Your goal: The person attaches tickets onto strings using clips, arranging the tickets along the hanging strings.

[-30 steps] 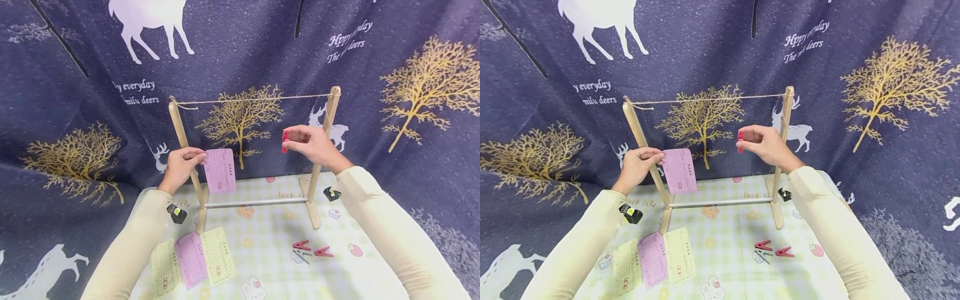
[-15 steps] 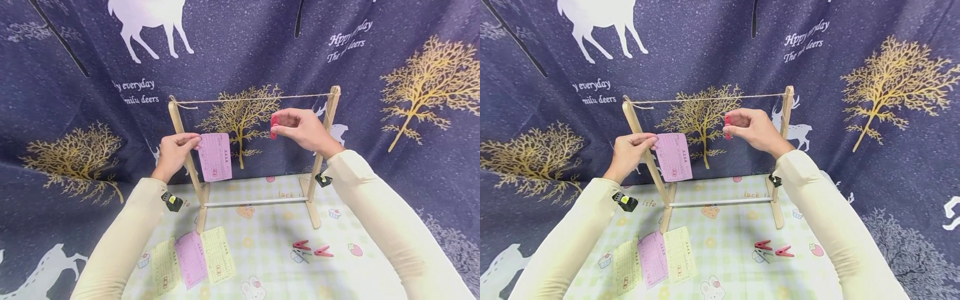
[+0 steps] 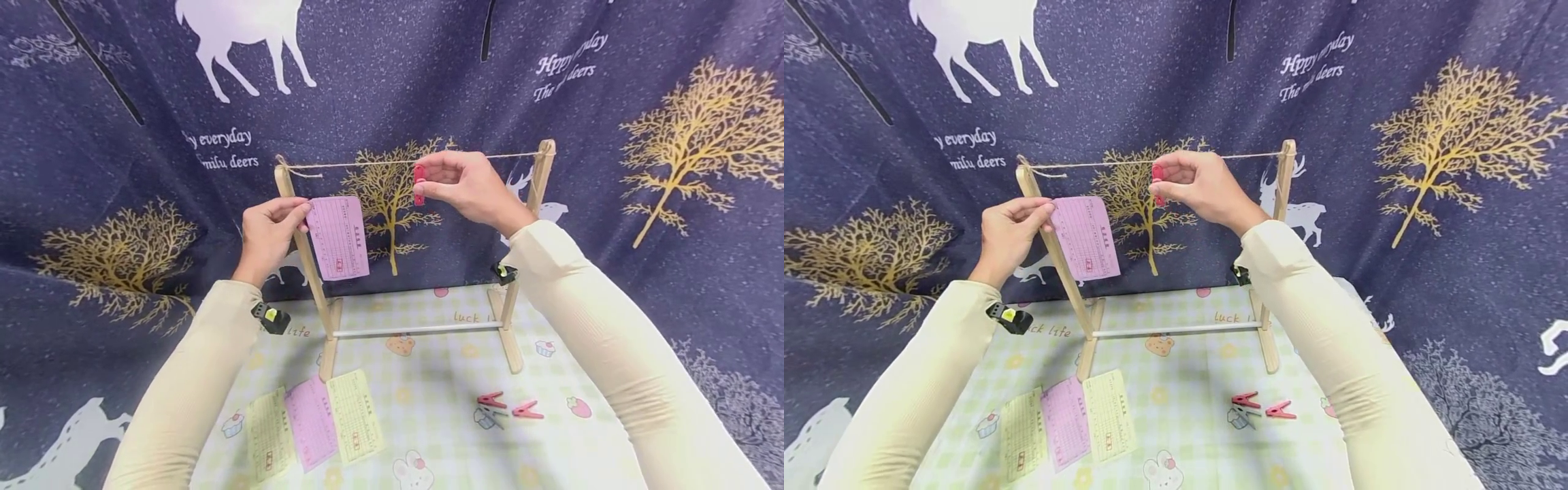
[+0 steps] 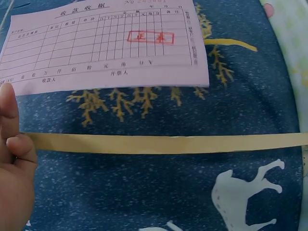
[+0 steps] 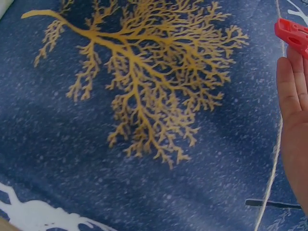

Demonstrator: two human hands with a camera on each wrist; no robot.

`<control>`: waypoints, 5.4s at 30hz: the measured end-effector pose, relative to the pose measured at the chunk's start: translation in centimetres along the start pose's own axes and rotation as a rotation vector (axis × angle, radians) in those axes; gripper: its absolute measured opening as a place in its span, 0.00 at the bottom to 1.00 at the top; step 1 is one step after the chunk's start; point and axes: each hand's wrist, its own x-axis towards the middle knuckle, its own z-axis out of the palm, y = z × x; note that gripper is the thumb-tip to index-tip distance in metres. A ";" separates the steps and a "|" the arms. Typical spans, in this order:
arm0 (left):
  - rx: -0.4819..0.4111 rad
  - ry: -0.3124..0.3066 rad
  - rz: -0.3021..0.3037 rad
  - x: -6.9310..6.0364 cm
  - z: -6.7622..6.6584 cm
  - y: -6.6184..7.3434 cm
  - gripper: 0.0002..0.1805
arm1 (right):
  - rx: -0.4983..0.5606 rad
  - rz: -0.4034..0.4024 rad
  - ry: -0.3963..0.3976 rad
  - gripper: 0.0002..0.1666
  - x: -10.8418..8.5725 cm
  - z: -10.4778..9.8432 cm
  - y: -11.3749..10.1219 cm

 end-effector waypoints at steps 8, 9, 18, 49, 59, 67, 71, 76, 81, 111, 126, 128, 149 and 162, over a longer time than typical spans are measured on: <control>-0.046 0.079 0.031 0.7 0.0 0.7 0.12 | 0.009 -0.011 -0.026 0.21 1.6 1.0 -1.2; -0.055 0.089 0.036 0.8 0.1 0.8 0.12 | 0.012 -0.020 -0.031 0.21 1.8 1.1 -1.4; -0.112 0.186 0.077 1.1 0.7 1.0 0.10 | 0.047 -0.039 -0.028 0.21 3.2 2.4 -2.4; 0.034 0.431 0.108 0.9 2.7 2.4 0.10 | 0.006 -0.091 0.026 0.18 7.9 6.9 -4.4; -0.001 0.452 0.135 0.9 3.1 2.3 0.10 | 0.015 -0.124 0.058 0.12 8.7 8.4 -4.6; -0.005 0.453 0.177 0.9 3.0 2.1 0.10 | -0.007 -0.162 0.082 0.11 9.1 9.8 -4.7; 0.003 0.453 0.176 0.9 3.0 2.2 0.10 | -0.017 -0.136 0.076 0.11 9.1 10.1 -4.6; -0.015 0.453 0.183 0.9 3.2 2.3 0.10 | -0.025 -0.103 0.053 0.11 8.9 10.2 -4.2; -0.018 0.459 0.181 1.0 3.2 2.2 0.10 | -0.029 -0.108 0.035 0.13 8.9 10.3 -3.9; 0.046 0.442 0.167 -0.2 1.7 1.8 0.09 | -0.166 -0.066 -0.050 0.32 8.2 8.7 -4.5; 0.212 0.266 0.199 -1.5 1.5 0.9 0.11 | -0.053 -0.145 -0.002 0.25 3.1 5.4 -3.6; 0.226 0.249 0.206 -1.8 1.5 0.7 0.11 | -0.053 -0.131 -0.006 0.24 2.2 4.9 -2.9; 0.338 0.010 0.247 -6.3 2.6 -2.2 0.16 | -0.162 0.038 -0.043 0.23 -8.6 1.7 5.5; 0.360 -0.084 0.187 -8.6 2.6 -4.0 0.17 | -0.260 0.051 -0.020 0.22 -12.9 -0.1 9.3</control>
